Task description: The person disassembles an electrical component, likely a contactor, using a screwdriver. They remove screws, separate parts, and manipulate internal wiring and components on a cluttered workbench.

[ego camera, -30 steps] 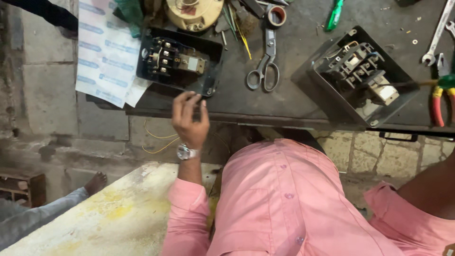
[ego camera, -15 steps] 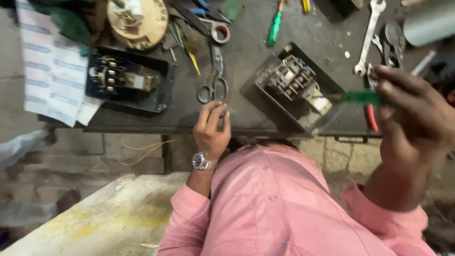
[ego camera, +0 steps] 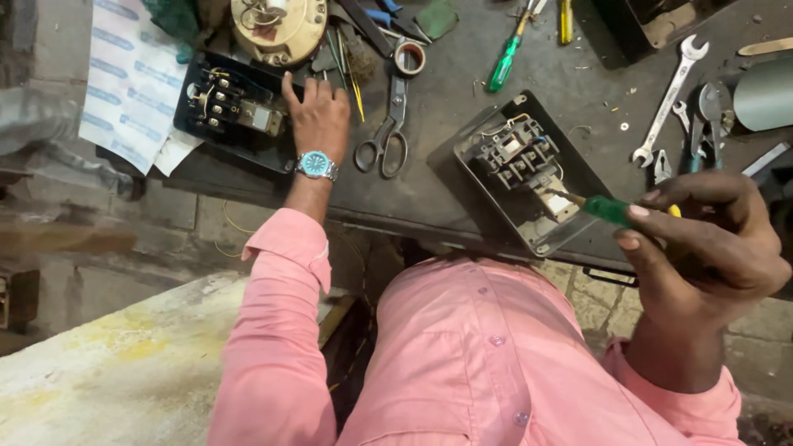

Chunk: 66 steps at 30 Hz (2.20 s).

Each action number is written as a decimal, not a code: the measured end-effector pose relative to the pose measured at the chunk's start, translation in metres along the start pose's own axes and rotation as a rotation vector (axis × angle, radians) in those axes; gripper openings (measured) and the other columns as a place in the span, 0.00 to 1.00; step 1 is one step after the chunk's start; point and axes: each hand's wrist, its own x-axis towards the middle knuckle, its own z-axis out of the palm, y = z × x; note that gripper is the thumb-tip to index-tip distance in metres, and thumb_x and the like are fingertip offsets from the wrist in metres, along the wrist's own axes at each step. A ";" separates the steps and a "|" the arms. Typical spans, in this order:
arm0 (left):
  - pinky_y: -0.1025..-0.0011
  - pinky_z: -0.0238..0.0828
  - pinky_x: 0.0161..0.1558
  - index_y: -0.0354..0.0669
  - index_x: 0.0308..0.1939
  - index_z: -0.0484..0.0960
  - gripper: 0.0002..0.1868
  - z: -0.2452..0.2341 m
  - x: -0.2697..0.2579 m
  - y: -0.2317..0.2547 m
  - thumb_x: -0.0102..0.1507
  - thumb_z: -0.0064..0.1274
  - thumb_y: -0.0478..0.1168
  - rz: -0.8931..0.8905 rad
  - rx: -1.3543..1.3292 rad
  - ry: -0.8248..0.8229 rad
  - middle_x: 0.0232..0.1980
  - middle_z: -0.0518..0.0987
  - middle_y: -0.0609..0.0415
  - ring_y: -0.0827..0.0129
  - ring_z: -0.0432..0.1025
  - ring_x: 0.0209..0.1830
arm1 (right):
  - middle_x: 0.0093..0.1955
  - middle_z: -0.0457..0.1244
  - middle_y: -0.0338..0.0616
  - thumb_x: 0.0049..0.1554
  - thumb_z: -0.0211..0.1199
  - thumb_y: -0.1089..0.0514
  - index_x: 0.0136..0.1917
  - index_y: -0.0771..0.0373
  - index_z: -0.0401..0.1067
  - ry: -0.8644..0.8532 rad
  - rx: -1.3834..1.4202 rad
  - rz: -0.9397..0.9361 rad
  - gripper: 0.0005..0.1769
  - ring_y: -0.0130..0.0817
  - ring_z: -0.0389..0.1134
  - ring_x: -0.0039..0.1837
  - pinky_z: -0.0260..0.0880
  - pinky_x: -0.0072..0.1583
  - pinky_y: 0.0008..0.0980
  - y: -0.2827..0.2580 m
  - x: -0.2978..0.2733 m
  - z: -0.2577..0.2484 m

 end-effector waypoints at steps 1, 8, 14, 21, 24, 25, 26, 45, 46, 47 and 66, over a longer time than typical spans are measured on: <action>0.40 0.44 0.74 0.45 0.38 0.83 0.03 0.001 -0.001 -0.003 0.64 0.53 0.36 0.019 -0.014 -0.021 0.45 0.80 0.50 0.55 0.72 0.57 | 0.53 0.66 0.47 0.58 0.79 0.66 0.54 0.67 0.80 0.019 -0.011 0.001 0.12 0.24 0.63 0.45 0.56 0.44 0.15 0.002 0.002 -0.001; 0.44 0.49 0.72 0.46 0.39 0.83 0.05 -0.010 0.011 -0.014 0.61 0.55 0.34 0.136 -0.083 -0.058 0.43 0.79 0.52 0.57 0.72 0.53 | 0.54 0.64 0.48 0.62 0.78 0.64 0.54 0.69 0.78 0.029 -0.028 -0.088 0.11 0.25 0.63 0.44 0.58 0.44 0.16 0.016 0.003 -0.005; 0.56 0.59 0.61 0.42 0.43 0.82 0.12 -0.057 -0.006 -0.037 0.56 0.62 0.37 -0.002 -0.252 0.080 0.47 0.77 0.50 0.58 0.71 0.52 | 0.55 0.63 0.47 0.66 0.77 0.63 0.55 0.68 0.78 0.059 0.013 -0.117 0.10 0.28 0.65 0.49 0.61 0.48 0.19 0.028 -0.007 -0.004; 0.56 0.60 0.57 0.47 0.39 0.82 0.07 -0.082 -0.028 -0.062 0.58 0.62 0.37 -0.067 -0.300 0.039 0.42 0.77 0.53 0.57 0.71 0.48 | 0.57 0.64 0.50 0.67 0.75 0.63 0.57 0.69 0.78 0.065 -0.017 -0.096 0.09 0.29 0.64 0.50 0.61 0.50 0.19 0.038 -0.016 0.000; 0.56 0.60 0.55 0.46 0.45 0.83 0.09 -0.076 -0.025 -0.068 0.61 0.61 0.36 -0.113 -0.340 0.083 0.45 0.78 0.53 0.56 0.71 0.49 | 0.57 0.64 0.49 0.68 0.75 0.62 0.57 0.68 0.78 0.058 -0.011 -0.112 0.10 0.28 0.63 0.51 0.60 0.50 0.19 0.037 -0.017 0.003; 0.56 0.60 0.55 0.44 0.46 0.82 0.09 -0.073 -0.022 -0.067 0.62 0.61 0.37 -0.116 -0.360 0.091 0.45 0.78 0.52 0.56 0.71 0.50 | 0.57 0.64 0.49 0.68 0.75 0.62 0.58 0.68 0.78 0.059 -0.012 -0.116 0.10 0.27 0.63 0.51 0.59 0.50 0.19 0.035 -0.017 0.003; 0.56 0.61 0.55 0.43 0.46 0.82 0.09 -0.068 -0.017 -0.062 0.63 0.61 0.37 -0.116 -0.384 0.101 0.46 0.78 0.51 0.56 0.71 0.50 | 0.57 0.64 0.48 0.68 0.75 0.62 0.58 0.68 0.78 0.065 -0.011 -0.110 0.10 0.27 0.63 0.51 0.59 0.51 0.19 0.032 -0.016 0.003; 0.50 0.60 0.49 0.38 0.39 0.88 0.13 -0.027 0.065 0.094 0.51 0.58 0.36 -0.204 -0.328 0.078 0.51 0.75 0.44 0.51 0.66 0.53 | 0.54 0.63 0.46 0.66 0.74 0.62 0.58 0.69 0.79 0.171 -0.122 -0.057 0.10 0.28 0.64 0.49 0.57 0.48 0.17 0.011 -0.019 -0.001; 0.50 0.60 0.50 0.39 0.36 0.88 0.11 -0.028 0.064 0.090 0.51 0.59 0.37 -0.244 -0.312 0.042 0.51 0.75 0.44 0.50 0.66 0.54 | 0.54 0.63 0.47 0.65 0.74 0.62 0.58 0.69 0.79 0.178 -0.115 -0.057 0.11 0.29 0.64 0.50 0.57 0.48 0.17 0.011 -0.018 -0.002; 0.50 0.60 0.51 0.41 0.34 0.88 0.09 -0.029 0.060 0.084 0.51 0.60 0.37 -0.285 -0.295 0.005 0.52 0.74 0.44 0.50 0.66 0.54 | 0.54 0.63 0.47 0.65 0.75 0.61 0.57 0.69 0.79 0.194 -0.098 -0.045 0.11 0.28 0.65 0.49 0.58 0.48 0.17 0.010 -0.016 -0.001; 0.41 0.49 0.59 0.46 0.34 0.88 0.15 0.012 0.098 -0.008 0.50 0.69 0.49 0.107 -0.296 -0.090 0.63 0.69 0.35 0.41 0.58 0.65 | 0.52 0.64 0.46 0.65 0.77 0.60 0.54 0.68 0.80 0.187 -0.062 -0.052 0.10 0.26 0.64 0.48 0.54 0.46 0.16 0.015 -0.008 0.007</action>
